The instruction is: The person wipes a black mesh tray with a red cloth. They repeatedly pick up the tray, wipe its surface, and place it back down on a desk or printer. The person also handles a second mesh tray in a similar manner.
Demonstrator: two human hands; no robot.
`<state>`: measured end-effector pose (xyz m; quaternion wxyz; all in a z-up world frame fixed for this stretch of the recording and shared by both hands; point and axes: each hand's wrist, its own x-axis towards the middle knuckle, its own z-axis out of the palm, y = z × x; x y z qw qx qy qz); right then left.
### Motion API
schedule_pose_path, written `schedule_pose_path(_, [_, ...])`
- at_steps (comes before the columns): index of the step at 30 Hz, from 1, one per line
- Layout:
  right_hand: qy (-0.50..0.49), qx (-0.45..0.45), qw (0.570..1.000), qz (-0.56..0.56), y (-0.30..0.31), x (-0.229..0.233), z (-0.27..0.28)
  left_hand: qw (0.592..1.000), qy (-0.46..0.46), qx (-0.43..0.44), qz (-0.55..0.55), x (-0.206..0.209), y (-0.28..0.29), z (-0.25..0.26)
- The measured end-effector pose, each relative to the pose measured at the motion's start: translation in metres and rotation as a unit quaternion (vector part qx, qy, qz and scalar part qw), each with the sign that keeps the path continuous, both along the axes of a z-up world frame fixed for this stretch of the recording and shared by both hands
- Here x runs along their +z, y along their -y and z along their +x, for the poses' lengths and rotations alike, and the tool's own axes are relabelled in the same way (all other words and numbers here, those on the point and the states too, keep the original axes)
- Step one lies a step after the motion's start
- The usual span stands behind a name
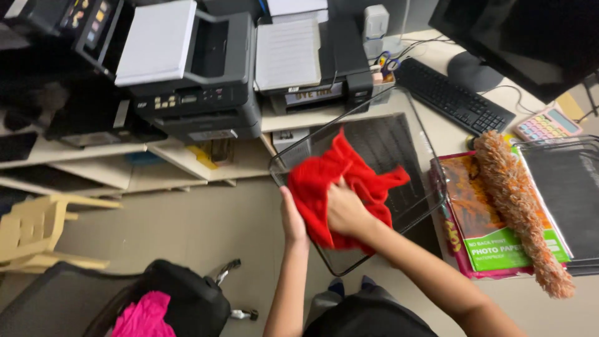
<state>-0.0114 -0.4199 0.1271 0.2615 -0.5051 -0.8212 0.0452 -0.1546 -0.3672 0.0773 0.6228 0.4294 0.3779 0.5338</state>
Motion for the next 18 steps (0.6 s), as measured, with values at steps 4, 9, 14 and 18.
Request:
schedule_pose_path(4, [0.021,-0.02,0.999,0.015,-0.015,0.021,-0.019,0.99,0.094,0.018,-0.103,0.005,0.0,-0.003])
schedule_pose_path(9, [-0.003,0.075,0.994,0.073,0.028,0.018,-0.031,0.993,0.114,-0.022,-0.03,0.027,-0.019,-0.038])
schedule_pose_path(14, [0.083,0.178,0.978,0.066,0.068,-0.004,-0.017,0.977,0.181,0.047,-0.103,0.045,-0.033,-0.049])
schedule_pose_path(18, [0.132,0.153,0.973,0.113,0.064,-0.07,-0.006,0.981,0.14,0.064,-0.12,0.044,-0.033,-0.041])
